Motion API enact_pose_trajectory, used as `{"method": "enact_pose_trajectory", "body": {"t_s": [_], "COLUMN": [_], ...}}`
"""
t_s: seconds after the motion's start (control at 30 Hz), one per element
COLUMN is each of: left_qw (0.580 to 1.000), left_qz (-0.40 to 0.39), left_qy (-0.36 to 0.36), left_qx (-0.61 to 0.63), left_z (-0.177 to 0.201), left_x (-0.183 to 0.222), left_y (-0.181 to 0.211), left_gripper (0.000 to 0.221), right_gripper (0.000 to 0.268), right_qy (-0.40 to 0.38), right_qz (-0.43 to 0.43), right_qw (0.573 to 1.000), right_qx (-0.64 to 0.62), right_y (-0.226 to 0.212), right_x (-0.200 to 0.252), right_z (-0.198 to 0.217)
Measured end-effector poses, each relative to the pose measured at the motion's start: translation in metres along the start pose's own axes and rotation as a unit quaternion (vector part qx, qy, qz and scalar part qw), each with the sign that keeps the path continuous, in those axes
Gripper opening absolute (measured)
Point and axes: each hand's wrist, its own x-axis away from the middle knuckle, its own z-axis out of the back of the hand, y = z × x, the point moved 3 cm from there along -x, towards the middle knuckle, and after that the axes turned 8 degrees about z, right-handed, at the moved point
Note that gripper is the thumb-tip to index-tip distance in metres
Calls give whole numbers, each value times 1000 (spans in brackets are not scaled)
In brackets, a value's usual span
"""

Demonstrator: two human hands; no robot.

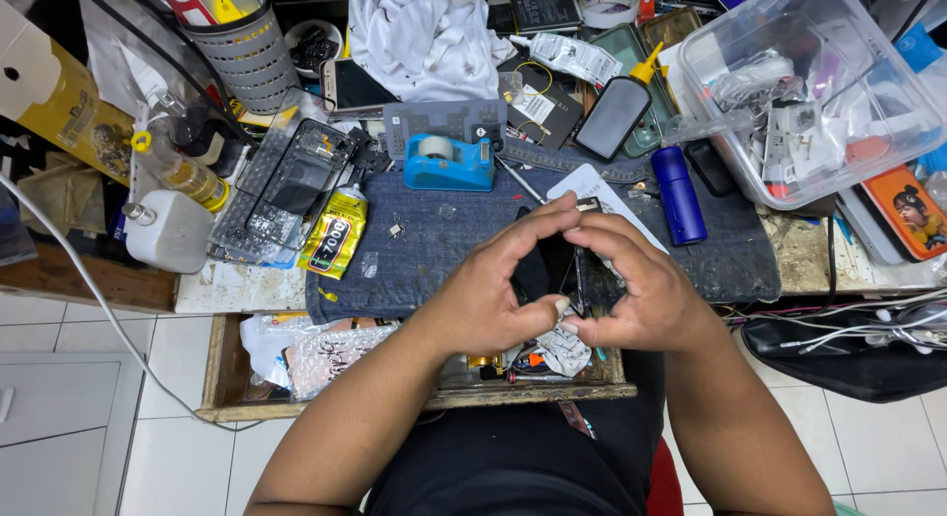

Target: The person separates the screen assembly from a mobile phone, cleans the internal edges of the frame with a brush and a thin tool, and applies adhesive from a tube.

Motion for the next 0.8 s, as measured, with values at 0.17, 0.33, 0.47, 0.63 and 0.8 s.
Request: {"method": "enact_pose_trajectory", "body": {"t_s": [0.17,0.33,0.47,0.63,0.8], "left_qw": [999,992,972,944,950], "left_qz": [-30,-48,-61,-120,-80], "left_qy": [26,55,116,172,160], "left_qx": [-34,-101,-193,-255,-256], "left_z": [17,35,38,40,42], "left_x": [-6,-23,-35,-41,-45], "left_y": [3,3,-7,-26,-43], "left_gripper": [60,38,30,29,29], "right_gripper": [88,90,87,83,82], "right_qy": [33,58,103,141,159], "right_qz": [29,-94,-154,-209,-193], "right_qw": [998,986,939,914,898], "right_qx": [-41,-123,-291,-318,-362], "right_y": [13,32,51,66,67], "right_x": [-8,-13,-17,-20,-23], "right_z": [-5,-4,-12,-14,-14]}}
